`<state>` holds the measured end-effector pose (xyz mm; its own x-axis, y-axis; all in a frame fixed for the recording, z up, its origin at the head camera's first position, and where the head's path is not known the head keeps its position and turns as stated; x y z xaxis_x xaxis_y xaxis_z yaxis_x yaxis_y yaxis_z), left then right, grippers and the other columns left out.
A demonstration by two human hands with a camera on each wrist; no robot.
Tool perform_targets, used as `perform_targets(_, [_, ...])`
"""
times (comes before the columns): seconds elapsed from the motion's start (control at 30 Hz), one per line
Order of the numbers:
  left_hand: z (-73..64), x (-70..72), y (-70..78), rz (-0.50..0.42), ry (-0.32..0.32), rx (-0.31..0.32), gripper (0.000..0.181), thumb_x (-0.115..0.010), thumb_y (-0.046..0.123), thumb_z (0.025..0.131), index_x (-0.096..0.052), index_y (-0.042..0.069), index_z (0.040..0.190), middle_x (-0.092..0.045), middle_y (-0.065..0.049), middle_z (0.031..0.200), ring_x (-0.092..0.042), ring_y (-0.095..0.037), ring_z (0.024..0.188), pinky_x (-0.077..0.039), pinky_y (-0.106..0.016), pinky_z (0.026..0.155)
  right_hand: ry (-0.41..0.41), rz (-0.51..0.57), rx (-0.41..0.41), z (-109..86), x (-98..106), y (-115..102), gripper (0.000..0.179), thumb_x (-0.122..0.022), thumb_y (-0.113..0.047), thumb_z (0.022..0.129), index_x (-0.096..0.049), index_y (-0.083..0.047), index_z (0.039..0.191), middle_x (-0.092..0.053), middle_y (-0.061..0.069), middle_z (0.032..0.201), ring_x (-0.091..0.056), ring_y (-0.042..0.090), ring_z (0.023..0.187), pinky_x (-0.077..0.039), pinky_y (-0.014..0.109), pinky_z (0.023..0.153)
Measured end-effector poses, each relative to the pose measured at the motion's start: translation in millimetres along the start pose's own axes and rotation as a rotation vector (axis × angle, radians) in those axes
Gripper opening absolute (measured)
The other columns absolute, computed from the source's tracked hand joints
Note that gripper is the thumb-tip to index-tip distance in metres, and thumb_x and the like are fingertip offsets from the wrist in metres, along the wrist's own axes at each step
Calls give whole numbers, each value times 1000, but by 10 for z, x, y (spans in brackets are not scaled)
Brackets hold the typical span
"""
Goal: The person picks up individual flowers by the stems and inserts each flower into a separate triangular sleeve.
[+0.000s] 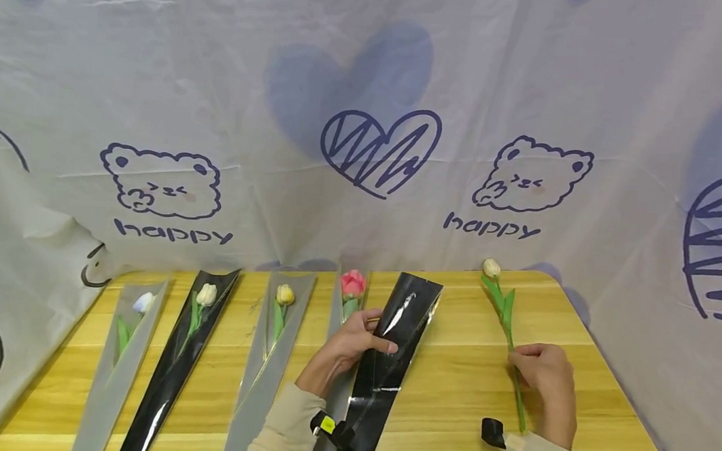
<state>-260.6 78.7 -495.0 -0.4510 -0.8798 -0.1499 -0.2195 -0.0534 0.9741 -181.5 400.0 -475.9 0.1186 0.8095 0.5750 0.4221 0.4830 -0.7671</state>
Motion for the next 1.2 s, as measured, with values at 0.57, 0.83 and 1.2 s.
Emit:
perform_targets(0.57, [-44,18,-8,-231,-73,-12,37,-57,16,106,-54,-3,138,-70,-13,117,-67,-15,100,-53,-37,95,-182,582,111,-76,71,-117,18,-72,-8,97,-71,-9,115,-72,-5,98,-71,10,91,-59,31,79])
perform_targets(0.83, [-127,24,91,-146,-71,-63,26,-55,18,108,-64,-3,120,-75,-9,96,-71,-13,80,-58,-29,77,-120,932,341,-164,46,-374,22,-68,7,95,-74,-9,109,-75,2,99,-73,15,90,-60,32,74])
perform_targets(1.2, [-173,4,73,7,34,-183,23,-76,9,94,-74,-6,111,-77,-16,94,-71,-14,76,-56,-27,69,154,1047,512,-408,-58,-915,21,-72,12,89,-66,8,109,-63,11,103,-72,20,86,-60,34,73])
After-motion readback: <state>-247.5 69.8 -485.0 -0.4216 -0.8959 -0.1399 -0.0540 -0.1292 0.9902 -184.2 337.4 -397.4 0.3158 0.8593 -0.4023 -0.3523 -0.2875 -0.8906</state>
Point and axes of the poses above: each hand's wrist, its own z-axis towards the middle knuckle, its own x-axis out of the back of the hand, y = z × x, the point moved 3 cm from there along z, towards the middle knuckle
